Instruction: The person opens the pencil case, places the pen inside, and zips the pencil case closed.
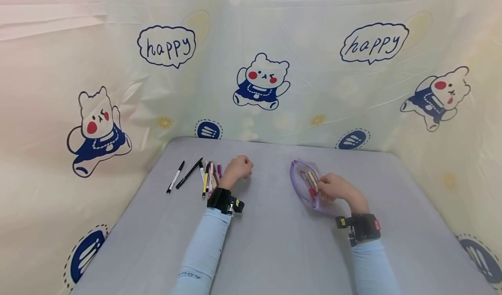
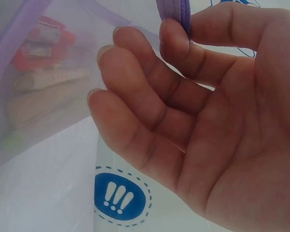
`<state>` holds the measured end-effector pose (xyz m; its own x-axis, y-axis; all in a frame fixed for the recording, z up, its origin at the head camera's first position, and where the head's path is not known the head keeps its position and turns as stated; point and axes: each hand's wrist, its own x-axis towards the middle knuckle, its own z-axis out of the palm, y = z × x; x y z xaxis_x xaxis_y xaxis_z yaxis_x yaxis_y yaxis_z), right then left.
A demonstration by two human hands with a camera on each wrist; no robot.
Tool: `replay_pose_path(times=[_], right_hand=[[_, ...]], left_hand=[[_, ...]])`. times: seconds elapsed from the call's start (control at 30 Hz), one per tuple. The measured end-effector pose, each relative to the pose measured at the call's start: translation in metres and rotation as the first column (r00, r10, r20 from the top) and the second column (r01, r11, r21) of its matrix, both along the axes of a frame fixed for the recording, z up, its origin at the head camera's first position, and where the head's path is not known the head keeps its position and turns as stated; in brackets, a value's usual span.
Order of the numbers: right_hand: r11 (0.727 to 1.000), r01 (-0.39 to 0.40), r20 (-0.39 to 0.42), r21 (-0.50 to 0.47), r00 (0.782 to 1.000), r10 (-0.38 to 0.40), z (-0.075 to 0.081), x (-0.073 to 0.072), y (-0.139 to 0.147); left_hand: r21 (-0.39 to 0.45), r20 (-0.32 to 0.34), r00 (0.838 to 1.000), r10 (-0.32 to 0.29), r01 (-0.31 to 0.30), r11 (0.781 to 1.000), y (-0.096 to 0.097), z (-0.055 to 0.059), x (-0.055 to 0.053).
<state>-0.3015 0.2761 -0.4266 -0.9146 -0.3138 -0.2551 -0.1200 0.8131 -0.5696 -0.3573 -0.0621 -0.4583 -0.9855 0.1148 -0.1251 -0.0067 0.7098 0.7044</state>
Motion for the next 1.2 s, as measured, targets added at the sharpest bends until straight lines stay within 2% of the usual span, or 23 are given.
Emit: replay_pose_path(times=[0.13,0.37,0.6,0.73,1.07,1.2], right_hand=[[1.000,0.003,0.006,-0.012,1.000,-0.003,0.002,0.001,0.000],[1.000,-0.001,0.004,-0.018,1.000,0.001,0.003,0.002,0.000],[1.000,0.008,0.002,-0.013,1.000,-0.008,0.003,0.000,0.001],[1.000,0.009,0.004,-0.014,1.000,-0.009,0.003,0.000,0.002],[1.000,0.013,0.006,-0.006,1.000,-0.013,0.002,0.002,-0.001],[1.000,0.004,0.000,-0.004,1.000,-0.004,0.002,0.002,-0.001]], left_hand=[[-0.020,0.005,0.999,0.038,-0.038,0.999,-0.015,0.005,0.001],[-0.082,0.057,0.995,0.081,-0.076,0.994,-0.036,0.007,0.005],[-0.198,0.013,0.991,0.134,-0.129,0.972,-0.050,0.010,0.008],[-0.217,0.024,0.986,0.167,-0.158,0.963,-0.054,0.010,0.011],[-0.211,-0.031,0.977,0.210,-0.211,0.954,-0.056,-0.002,0.020],[-0.246,-0.071,0.975,0.210,-0.221,0.944,-0.055,-0.008,0.020]])
